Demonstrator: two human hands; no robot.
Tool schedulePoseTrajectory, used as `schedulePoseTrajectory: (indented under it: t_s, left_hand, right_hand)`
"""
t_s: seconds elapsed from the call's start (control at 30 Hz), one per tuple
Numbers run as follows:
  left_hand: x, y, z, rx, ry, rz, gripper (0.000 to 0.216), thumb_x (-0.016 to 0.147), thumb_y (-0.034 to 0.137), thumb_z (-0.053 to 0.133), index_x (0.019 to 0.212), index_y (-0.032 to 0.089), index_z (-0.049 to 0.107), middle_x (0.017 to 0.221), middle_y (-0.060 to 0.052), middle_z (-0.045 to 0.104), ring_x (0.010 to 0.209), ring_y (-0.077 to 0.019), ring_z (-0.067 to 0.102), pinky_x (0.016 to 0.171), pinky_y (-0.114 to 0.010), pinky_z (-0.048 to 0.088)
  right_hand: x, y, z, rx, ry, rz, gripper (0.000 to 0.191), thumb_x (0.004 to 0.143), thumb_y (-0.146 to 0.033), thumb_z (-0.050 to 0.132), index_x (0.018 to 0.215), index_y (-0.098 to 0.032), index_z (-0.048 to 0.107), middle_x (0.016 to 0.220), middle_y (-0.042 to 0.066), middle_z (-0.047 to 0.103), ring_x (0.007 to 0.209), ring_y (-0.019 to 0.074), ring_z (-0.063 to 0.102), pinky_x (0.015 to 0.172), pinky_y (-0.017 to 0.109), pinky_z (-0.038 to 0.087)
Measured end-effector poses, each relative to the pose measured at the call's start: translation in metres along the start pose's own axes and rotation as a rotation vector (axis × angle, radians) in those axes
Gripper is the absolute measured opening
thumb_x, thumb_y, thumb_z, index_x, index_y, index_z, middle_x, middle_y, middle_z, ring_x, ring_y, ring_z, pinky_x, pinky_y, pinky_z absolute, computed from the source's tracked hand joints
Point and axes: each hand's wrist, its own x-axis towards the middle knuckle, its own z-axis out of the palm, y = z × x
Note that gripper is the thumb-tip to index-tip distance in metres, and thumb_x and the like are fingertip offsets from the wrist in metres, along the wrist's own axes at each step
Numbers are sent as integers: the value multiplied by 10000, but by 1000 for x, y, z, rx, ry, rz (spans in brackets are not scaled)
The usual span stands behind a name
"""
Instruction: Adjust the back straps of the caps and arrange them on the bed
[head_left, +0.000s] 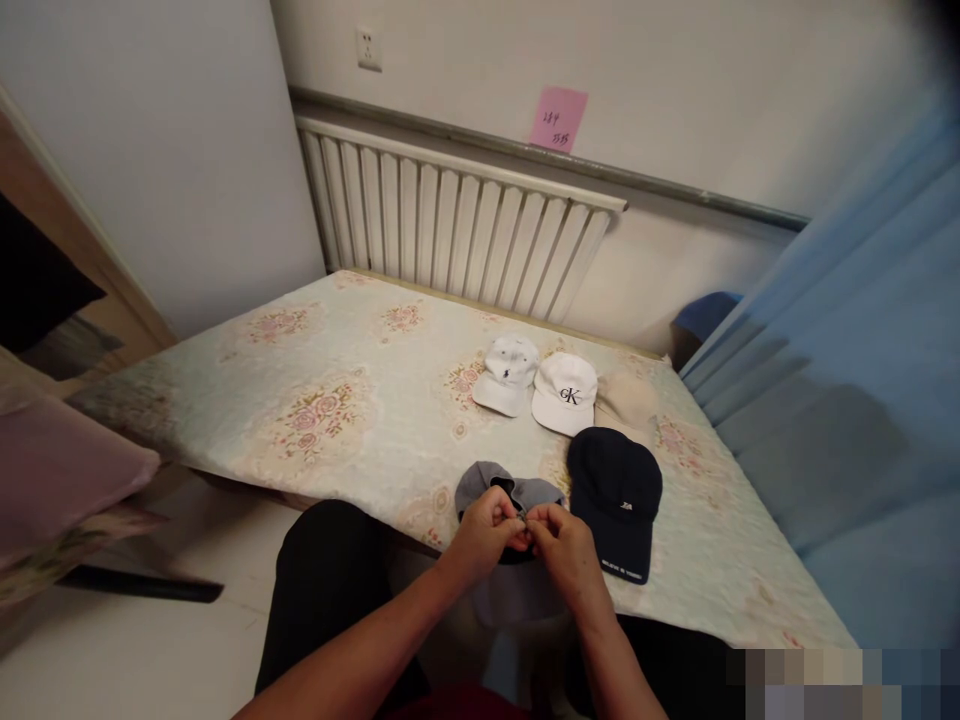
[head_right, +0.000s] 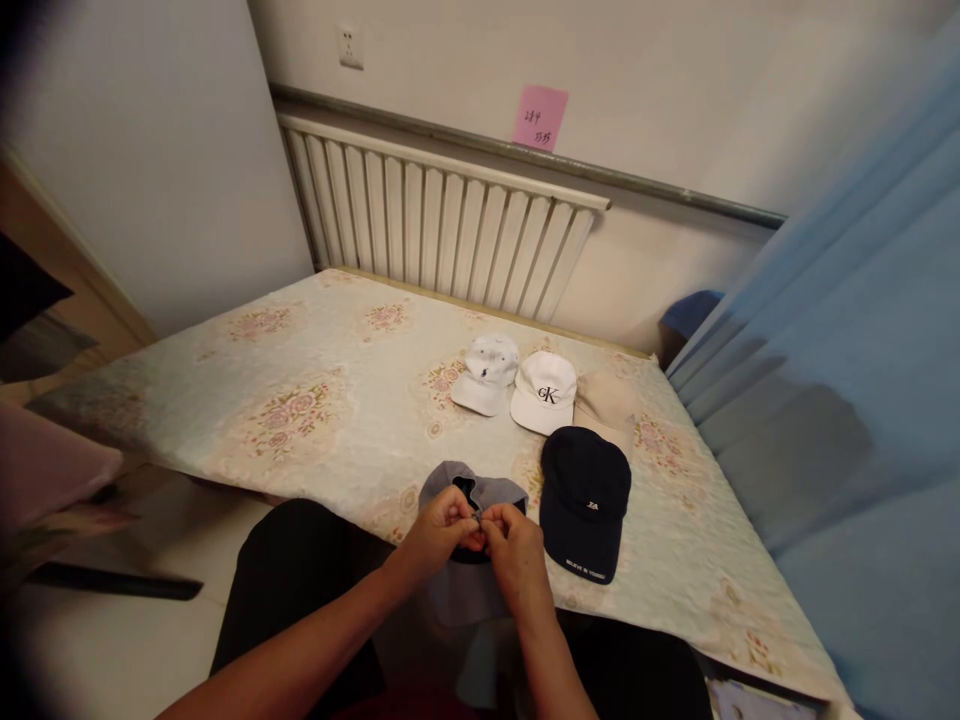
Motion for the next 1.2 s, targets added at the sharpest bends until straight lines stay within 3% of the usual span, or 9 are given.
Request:
schedulePoseTrajectory:
  t_s: [0.33, 0.53, 0.7, 0.93, 1.07, 1.2]
  left_hand:
    - [-3, 6, -4, 2, -97, 25, 171, 700, 146, 581, 845, 172, 495, 631, 22, 649, 564, -127, 643, 561, -244, 521]
    - [-3, 5, -6, 49, -146, 19, 103, 700, 149, 566, 785, 164, 510, 584, 15, 642, 535, -132, 636, 542, -243, 513]
    - [-4, 14, -3, 41, -163, -18, 131, 681, 172, 597, 772, 169, 502, 567, 35, 621, 510, -117, 620, 522, -229, 505]
    - [-7, 24, -3, 34, -168, -74, 203, 680, 216, 643, 760, 184, 460, 530, 54, 586, 501, -120, 616, 515, -237, 510]
    - [-6, 23, -2, 26, -166, -68, 210, 680, 232, 652, 769, 178, 470, 521, 51, 583, 491, -119, 610, 510, -239, 510]
    - [-4, 21, 0, 34, -171, -63, 205, 673, 233, 654, 767, 174, 481, 530, 48, 588, 495, -116, 607, 515, -237, 509]
  right_hand:
    - [1, -4, -6, 161, -203, 116, 99, 728, -255, 516, 665, -188, 550, 511, -38, 565, 423, 96, 453, 443, 222, 322]
    - [-1, -1, -6, 97, -241, 44, 140, 770, -281, 488, 663, -196, 517, 494, -47, 533, 415, 90, 426, 422, 216, 300]
    - [-2, 2, -7, 35, -184, 0, 88, 744, -247, 483, 677, -202, 519, 471, -63, 487, 408, 91, 414, 415, 215, 299]
    - [4, 7, -29, 111, 41, 57, 139, 762, -317, 506, 701, -195, 534, 456, -69, 464, 389, 93, 388, 406, 221, 292]
    - [0, 5, -28, 139, -87, 46, 183, 756, -352, 545, 778, -175, 587, 542, -34, 543, 440, 106, 437, 438, 230, 318]
    - [-5, 6, -15, 96, -129, 23, 130, 726, -305, 562, 750, -181, 593, 549, -48, 491, 496, 115, 428, 476, 235, 325]
